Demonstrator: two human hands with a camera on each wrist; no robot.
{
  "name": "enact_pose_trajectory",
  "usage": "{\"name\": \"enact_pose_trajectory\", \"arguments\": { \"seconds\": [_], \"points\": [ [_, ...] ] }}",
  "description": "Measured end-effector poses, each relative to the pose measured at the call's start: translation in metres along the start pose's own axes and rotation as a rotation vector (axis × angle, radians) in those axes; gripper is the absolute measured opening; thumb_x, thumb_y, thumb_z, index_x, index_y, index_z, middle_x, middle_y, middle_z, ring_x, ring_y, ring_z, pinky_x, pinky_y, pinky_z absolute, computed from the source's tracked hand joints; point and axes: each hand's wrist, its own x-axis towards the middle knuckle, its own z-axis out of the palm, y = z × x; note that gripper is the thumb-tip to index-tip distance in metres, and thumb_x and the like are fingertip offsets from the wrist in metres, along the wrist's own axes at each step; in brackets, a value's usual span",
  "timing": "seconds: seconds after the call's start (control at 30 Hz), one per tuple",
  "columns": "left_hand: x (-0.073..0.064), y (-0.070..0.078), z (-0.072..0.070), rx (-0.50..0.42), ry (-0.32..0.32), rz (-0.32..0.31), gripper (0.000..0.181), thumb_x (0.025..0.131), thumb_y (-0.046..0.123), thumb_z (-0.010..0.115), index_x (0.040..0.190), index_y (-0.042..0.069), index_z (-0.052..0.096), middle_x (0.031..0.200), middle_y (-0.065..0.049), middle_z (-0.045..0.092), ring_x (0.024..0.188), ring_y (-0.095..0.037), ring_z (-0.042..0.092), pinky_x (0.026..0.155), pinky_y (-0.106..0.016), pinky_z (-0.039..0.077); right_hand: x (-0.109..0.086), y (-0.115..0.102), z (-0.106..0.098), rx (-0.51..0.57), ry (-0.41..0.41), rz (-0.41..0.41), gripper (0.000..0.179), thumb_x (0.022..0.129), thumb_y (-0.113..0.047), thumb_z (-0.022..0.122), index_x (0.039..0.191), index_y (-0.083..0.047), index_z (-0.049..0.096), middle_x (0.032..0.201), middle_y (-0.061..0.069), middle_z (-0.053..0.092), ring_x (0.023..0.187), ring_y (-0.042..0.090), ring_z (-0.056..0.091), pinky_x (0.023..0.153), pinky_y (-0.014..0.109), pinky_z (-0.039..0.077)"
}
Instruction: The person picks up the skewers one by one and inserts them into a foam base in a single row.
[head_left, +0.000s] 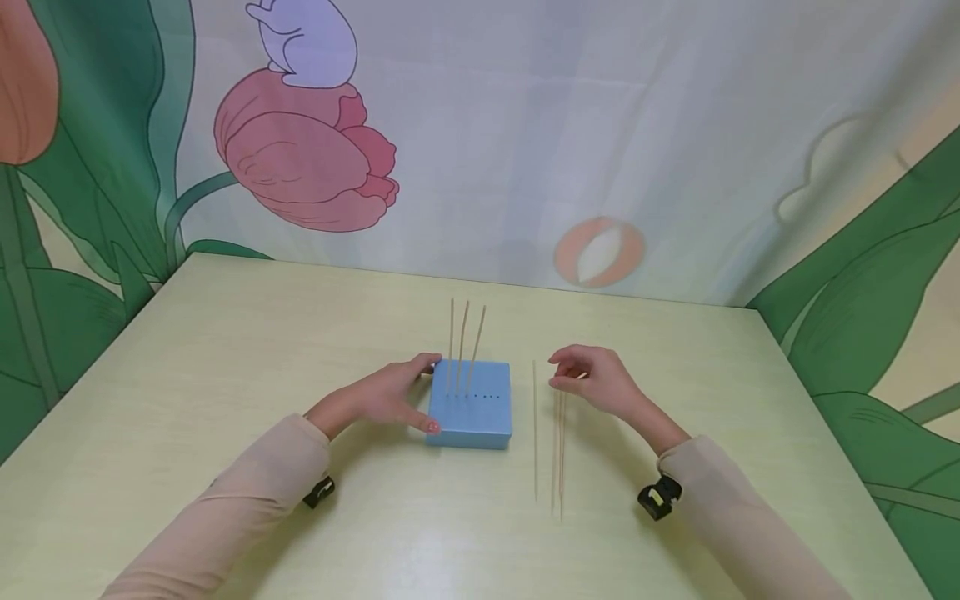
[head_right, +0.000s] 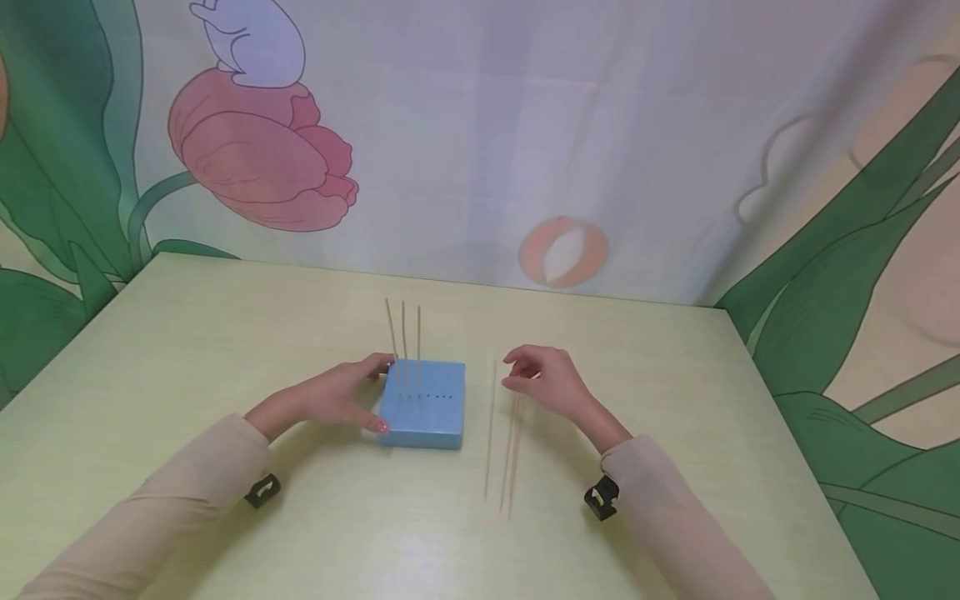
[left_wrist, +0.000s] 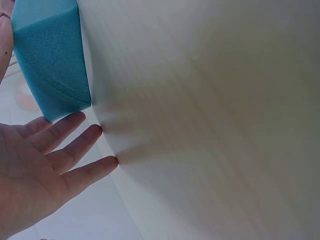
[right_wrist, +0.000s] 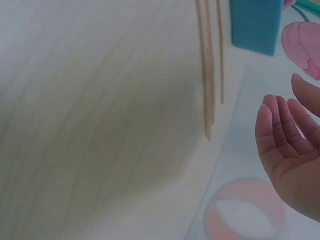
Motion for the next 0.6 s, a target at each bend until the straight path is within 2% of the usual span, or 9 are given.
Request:
{"name": "enact_pose_trajectory", "arguments": {
  "seconds": [0.23, 0.47, 0.6],
  "points": [
    [0.001, 0.0, 0.0, 0.002, 0.0, -0.006, 0.106, 0.066, 0.039, 0.08, 0.142, -0.001, 0.017, 0.14, -0.02, 0.034, 0.129, -0.034, 0.03, 0.104, -0.046, 0.026, 0.001, 0.022, -0.004, 0.044, -0.05, 0.138, 0.041, 0.076, -0.011, 0.074, 0.111, 0.003, 0.059, 0.086, 0.011, 0.06, 0.078, 0.022, 0.056, 0.07, 0.033, 0.046],
    [0.001, 0.0, 0.001, 0.009, 0.004, -0.013, 0.107, 0.066, 0.04, 0.08, 0.142, -0.001, 0.018, 0.141, -0.02, 0.034, 0.129, -0.033, 0.031, 0.105, -0.045, 0.026, -0.001, 0.034, -0.007, -0.143, -0.16, 0.182, 0.077, 0.071, -0.026, 0.079, 0.133, 0.0, 0.041, 0.105, 0.02, 0.05, 0.089, 0.03, 0.047, 0.076, 0.038, 0.04],
    [0.002, -0.001, 0.001, 0.01, 0.005, -0.01, 0.106, 0.066, 0.04, 0.08, 0.142, -0.001, 0.018, 0.141, -0.02, 0.034, 0.129, -0.034, 0.031, 0.105, -0.045, 0.026, -0.002, 0.038, -0.006, -0.178, -0.18, 0.182, 0.085, 0.069, -0.028, 0.08, 0.135, 0.003, 0.036, 0.104, 0.022, 0.047, 0.09, 0.031, 0.044, 0.076, 0.039, 0.039]
  ]
}}
